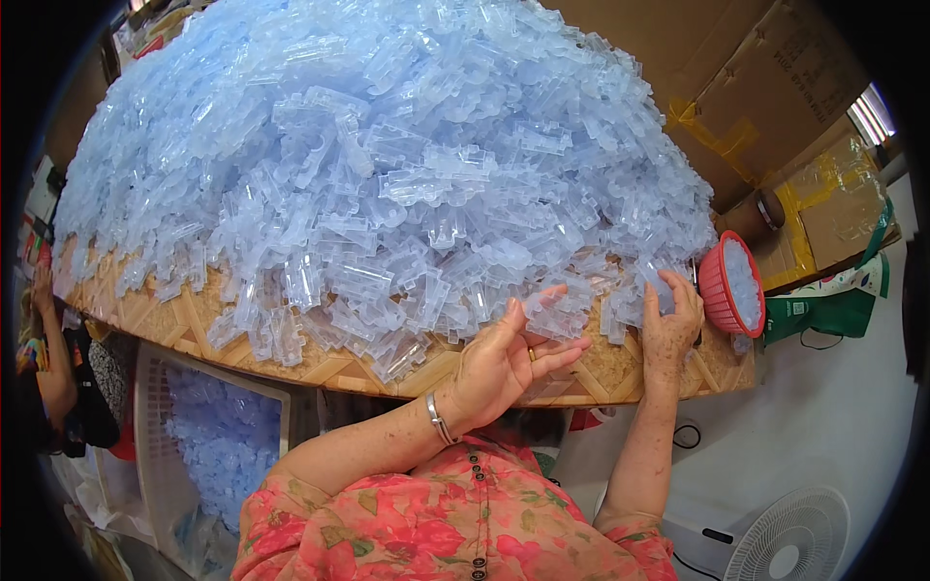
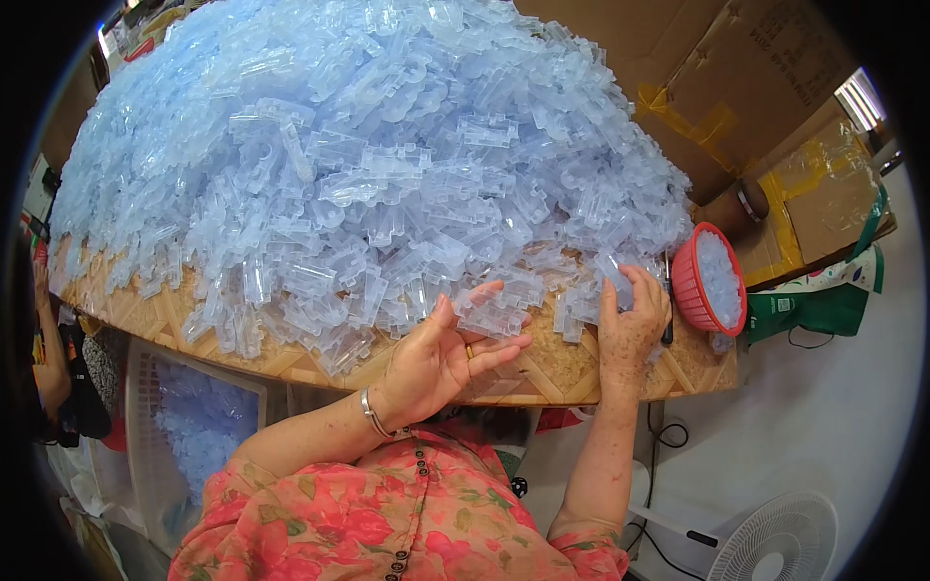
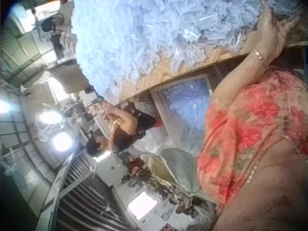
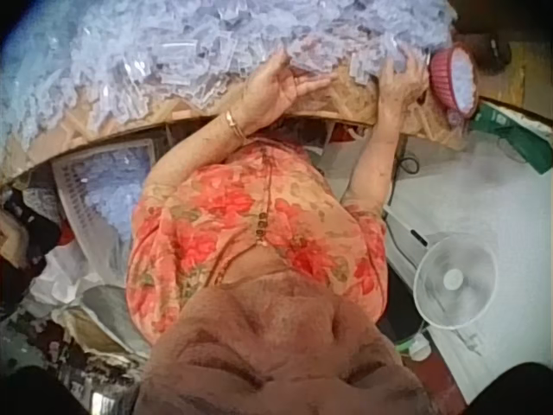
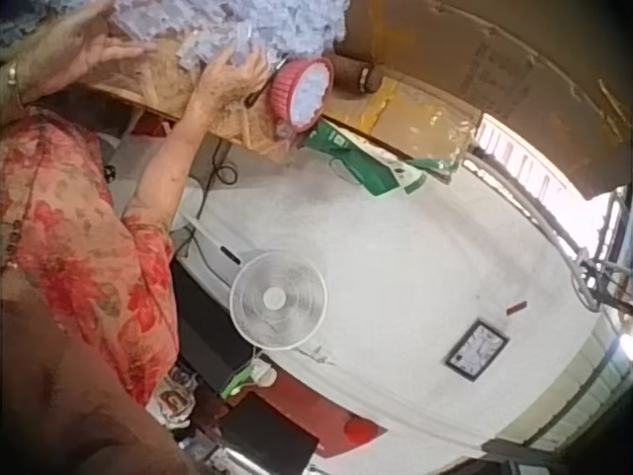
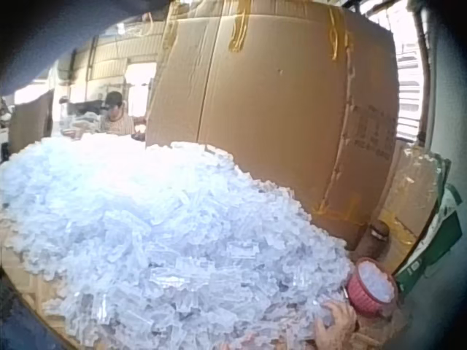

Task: The person repeatedly picks up small translucent plastic components from a large pile on a wooden table, snaps two pieces together by hand, and places the assembled unit into a red basket. The process is continuous and repetitive throughout the clip.

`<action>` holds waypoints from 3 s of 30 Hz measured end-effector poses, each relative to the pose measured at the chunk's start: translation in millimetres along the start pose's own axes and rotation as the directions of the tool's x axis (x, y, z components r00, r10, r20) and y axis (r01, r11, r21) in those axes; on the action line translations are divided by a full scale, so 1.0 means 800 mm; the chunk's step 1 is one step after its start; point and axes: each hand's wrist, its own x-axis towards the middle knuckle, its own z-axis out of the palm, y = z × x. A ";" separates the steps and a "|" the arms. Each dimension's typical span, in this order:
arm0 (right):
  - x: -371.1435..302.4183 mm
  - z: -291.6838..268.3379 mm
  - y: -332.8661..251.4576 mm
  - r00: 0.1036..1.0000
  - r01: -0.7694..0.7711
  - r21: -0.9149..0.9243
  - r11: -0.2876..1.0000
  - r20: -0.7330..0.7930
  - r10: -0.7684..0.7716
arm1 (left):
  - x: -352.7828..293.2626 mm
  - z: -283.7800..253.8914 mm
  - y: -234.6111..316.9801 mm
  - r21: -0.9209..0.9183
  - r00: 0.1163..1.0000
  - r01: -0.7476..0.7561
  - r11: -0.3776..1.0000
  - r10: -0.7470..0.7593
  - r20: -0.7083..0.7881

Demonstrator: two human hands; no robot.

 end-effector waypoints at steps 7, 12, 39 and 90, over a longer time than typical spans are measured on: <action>-0.018 -0.056 -0.029 0.979 0.019 0.507 0.862 0.163 -0.118 | -0.004 0.003 0.003 -0.002 1.000 0.008 1.000 -0.008 0.012; -0.038 -0.074 -0.048 0.788 -0.088 0.569 0.817 0.541 -0.293 | -0.009 0.003 0.012 0.054 1.000 -0.010 0.998 0.010 0.009; -0.060 -0.038 -0.078 0.990 0.043 0.248 0.968 0.123 -0.075 | -0.018 -0.002 0.011 -0.017 0.997 -0.002 1.000 0.000 -0.078; 0.083 -0.207 0.066 0.885 -0.447 0.851 0.275 0.376 0.275 | 0.230 0.117 -0.102 0.639 0.682 -0.731 -0.239 -0.200 0.704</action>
